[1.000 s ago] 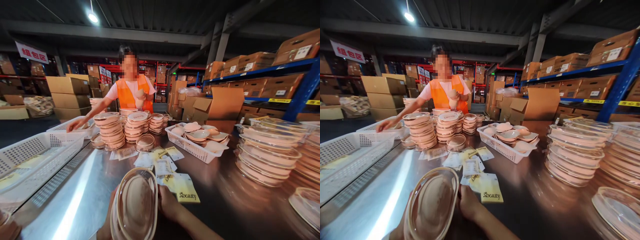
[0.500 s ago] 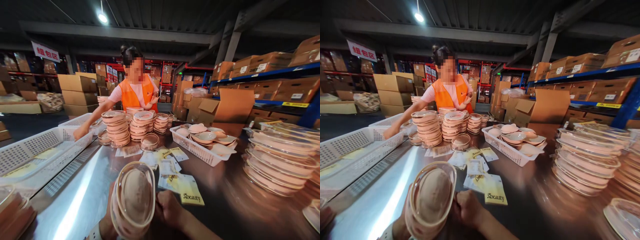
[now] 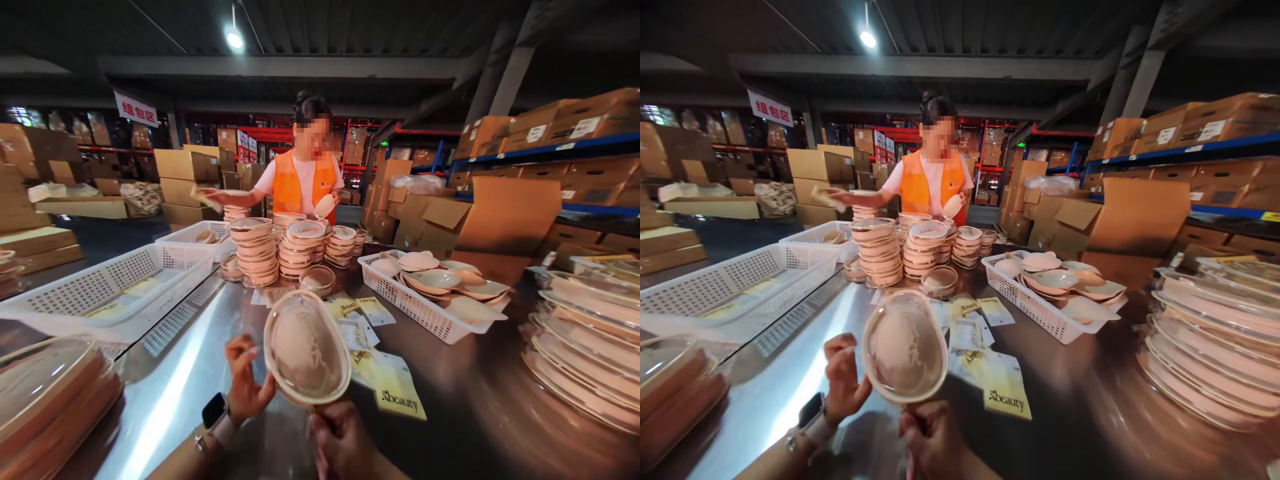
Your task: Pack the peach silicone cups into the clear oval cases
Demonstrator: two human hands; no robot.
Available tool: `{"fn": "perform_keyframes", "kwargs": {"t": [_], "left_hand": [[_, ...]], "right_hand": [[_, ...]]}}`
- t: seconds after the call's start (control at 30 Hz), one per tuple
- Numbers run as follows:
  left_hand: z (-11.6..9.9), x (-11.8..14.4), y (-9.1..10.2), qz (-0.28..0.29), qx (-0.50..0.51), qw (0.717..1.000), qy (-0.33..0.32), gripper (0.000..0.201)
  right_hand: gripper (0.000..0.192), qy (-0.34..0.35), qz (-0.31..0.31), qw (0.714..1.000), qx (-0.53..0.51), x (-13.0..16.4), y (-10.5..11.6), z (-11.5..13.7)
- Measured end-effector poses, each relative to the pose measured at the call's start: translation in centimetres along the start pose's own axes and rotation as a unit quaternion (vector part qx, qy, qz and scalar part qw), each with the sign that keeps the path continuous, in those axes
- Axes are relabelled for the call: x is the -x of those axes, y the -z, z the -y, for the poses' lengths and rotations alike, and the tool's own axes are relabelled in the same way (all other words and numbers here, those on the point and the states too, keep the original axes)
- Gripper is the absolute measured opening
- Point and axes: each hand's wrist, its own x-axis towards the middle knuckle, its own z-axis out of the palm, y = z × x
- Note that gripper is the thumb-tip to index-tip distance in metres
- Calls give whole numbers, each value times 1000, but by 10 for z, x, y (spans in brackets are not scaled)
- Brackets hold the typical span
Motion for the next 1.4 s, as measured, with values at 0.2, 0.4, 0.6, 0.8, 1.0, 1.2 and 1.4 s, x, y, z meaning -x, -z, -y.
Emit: {"fn": "perform_keyframes", "kwargs": {"t": [0.2,0.4,0.6,0.8,1.0,1.2,1.4], "left_hand": [[-9,-11,-21,-17,97,987,124,79],[-6,-15,-20,11,98,967,236,79],[5,-22,-12,31,100,947,302,55],[3,-16,-16,62,127,942,304,81],[-13,-10,-16,88,232,950,191,97],[-24,-19,0,48,212,970,108,78],[-32,-27,12,108,42,993,13,87]], "right_hand": [[54,93,-81,992,11,-5,29,7],[34,281,-306,859,300,-18,72,2],[39,226,-267,779,520,-47,95,-30],[26,240,-280,877,308,-52,99,-29],[44,146,-151,972,-107,-30,62,5],[59,-80,-98,953,-276,-25,39,-3],[55,-75,-40,967,-241,-31,51,-5]]}}
